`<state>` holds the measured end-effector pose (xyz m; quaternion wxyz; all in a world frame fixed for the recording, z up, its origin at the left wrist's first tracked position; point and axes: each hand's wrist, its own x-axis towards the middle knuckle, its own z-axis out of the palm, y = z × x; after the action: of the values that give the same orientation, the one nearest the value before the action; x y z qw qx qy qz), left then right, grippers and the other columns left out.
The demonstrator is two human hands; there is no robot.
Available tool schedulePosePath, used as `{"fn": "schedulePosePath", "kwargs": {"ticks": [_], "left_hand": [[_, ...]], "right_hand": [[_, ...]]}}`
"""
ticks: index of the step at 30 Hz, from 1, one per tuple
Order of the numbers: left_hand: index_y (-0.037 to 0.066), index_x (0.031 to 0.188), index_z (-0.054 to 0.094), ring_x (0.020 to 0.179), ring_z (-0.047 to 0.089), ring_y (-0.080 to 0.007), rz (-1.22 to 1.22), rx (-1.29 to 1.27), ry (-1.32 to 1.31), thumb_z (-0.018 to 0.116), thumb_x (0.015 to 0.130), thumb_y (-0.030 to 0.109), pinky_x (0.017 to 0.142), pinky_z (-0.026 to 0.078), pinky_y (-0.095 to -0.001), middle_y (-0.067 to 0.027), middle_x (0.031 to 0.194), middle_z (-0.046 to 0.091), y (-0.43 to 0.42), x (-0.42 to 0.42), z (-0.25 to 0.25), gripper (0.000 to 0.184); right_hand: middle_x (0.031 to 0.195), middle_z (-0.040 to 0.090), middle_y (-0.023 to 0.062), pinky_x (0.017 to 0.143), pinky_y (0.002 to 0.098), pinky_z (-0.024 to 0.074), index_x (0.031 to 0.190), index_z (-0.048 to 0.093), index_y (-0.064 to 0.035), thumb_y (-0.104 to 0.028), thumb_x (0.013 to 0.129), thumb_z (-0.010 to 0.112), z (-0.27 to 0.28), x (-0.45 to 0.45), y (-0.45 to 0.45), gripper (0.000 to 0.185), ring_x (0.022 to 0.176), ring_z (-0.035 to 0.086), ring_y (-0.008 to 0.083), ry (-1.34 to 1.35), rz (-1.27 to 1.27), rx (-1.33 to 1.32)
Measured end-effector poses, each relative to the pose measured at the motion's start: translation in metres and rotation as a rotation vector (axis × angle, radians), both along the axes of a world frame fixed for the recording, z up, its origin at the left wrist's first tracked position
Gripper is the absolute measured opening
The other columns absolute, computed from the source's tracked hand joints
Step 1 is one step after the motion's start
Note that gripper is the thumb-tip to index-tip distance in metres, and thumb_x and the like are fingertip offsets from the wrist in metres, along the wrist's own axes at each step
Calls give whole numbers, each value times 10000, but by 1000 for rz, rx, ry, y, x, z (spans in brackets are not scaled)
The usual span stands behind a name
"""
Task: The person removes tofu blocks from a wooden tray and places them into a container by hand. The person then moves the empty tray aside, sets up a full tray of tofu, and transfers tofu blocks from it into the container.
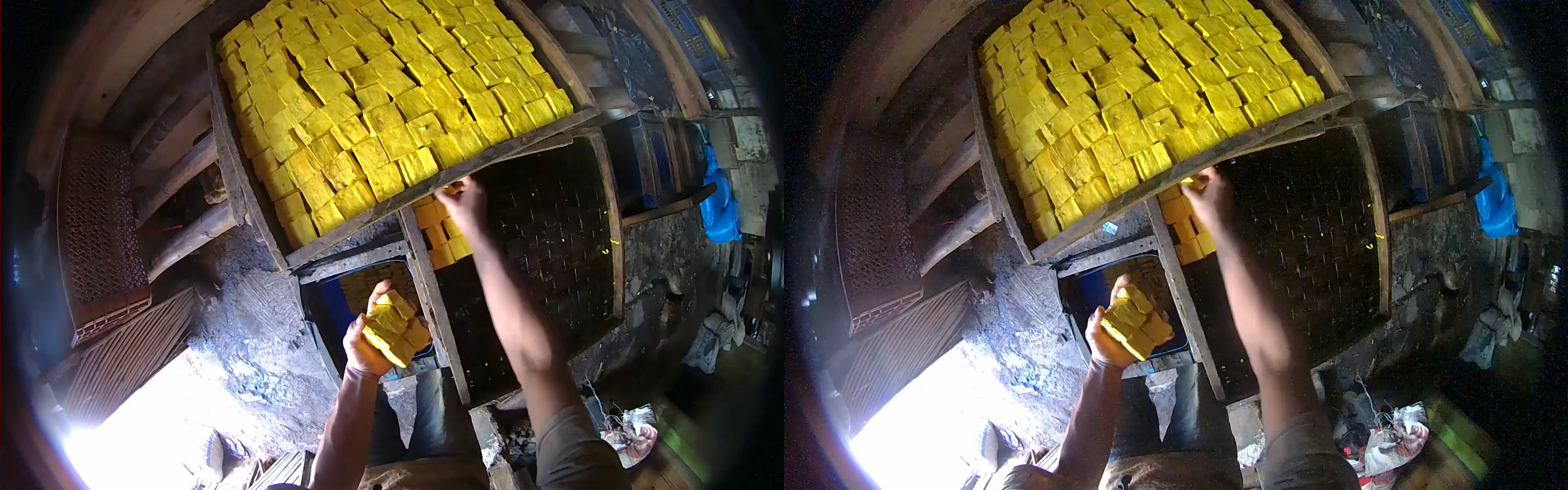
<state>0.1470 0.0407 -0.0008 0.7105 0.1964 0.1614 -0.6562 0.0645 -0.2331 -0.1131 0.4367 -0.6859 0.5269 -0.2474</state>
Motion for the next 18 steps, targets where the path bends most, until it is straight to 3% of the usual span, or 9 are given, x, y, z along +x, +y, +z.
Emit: {"fn": "schedulePosePath", "kwargs": {"ticks": [3, 5, 7, 8, 9, 12, 15, 17, 18], "left_hand": [[179, 1296, 457, 1060, 567, -410, -46, -38, 9, 634, 781, 503, 880, 480, -586, -176, 1180, 539, 10, 4, 4, 634], [192, 1262, 485, 1050, 566, -432, -38, -67, 107, 615, 794, 522, 836, 479, -629, -187, 1180, 538, 15, 4, 4, 587], [180, 1214, 527, 1058, 555, -455, -37, -82, 147, 589, 801, 554, 819, 469, -652, -197, 1189, 534, 15, 4, 3, 560], [193, 1199, 551, 1056, 541, -474, -54, -81, 155, 555, 815, 581, 813, 467, -647, -204, 1213, 523, 15, 3, 0, 546], [207, 1184, 576, 1053, 527, -494, -73, -80, 164, 521, 829, 609, 808, 465, -642, -211, 1237, 512, 16, 2, -2, 540], [202, 1167, 592, 1063, 523, -498, -93, -70, 135, 521, 829, 586, 801, 469, -639, -209, 1233, 518, 17, 2, -2, 517], [200, 1173, 589, 1069, 523, -497, -97, -72, 119, 533, 826, 564, 797, 474, -635, -206, 1230, 523, 21, 3, -2, 506], [198, 1174, 588, 1072, 522, -495, -104, -72, 109, 541, 823, 554, 797, 475, -633, -204, 1228, 526, 21, 3, -1, 503], [195, 1176, 588, 1074, 522, -493, -98, -58, 129, 552, 818, 547, 800, 475, -632, -201, 1227, 528, 21, 2, 1, 503]], "right_hand": [[927, 674, 81, 817, 327, 530, 1036, 588, -36, -5, 754, 745, -4, -30, -18, 324, 839, 653, 166, -688, 13, 243], [981, 666, 84, 769, 302, 542, 1077, 577, -35, -16, 732, 773, 30, -45, -20, 397, 878, 638, 155, -438, 90, 411], [971, 679, 65, 757, 292, 540, 1079, 609, -57, -23, 733, 768, 39, -42, -20, 382, 891, 642, 148, -262, 384, 259], [997, 683, 62, 751, 293, 536, 1060, 635, -82, -24, 729, 763, 42, -39, -20, 360, 885, 647, 160, 40, 476, 114], [1048, 677, 48, 745, 291, 538, 1094, 641, -71, -51, 742, 771, 44, -32, -21, 376, 855, 658, 146, 260, 495, 249], [1199, 602, 152, 892, 418, 489, 1148, 635, -69, -52, 798, 676, 54, -22, -6, 353, 1066, 598, 305, 428, 554, -256], [1218, 584, 161, 903, 423, 480, 1195, 609, -56, -46, 799, 647, 40, -32, -2, 398, 1089, 587, 314, 516, 786, -556], [1169, 601, 152, 907, 404, 474, 1199, 587, -34, -5, 793, 628, 25, -37, 2, 409, 1091, 582, 312, 405, 767, -608], [1149, 607, 144, 902, 400, 477, 1182, 585, -44, 8, 793, 621, 27, -38, 2, 394, 1080, 584, 313, 339, 804, -436]]}}
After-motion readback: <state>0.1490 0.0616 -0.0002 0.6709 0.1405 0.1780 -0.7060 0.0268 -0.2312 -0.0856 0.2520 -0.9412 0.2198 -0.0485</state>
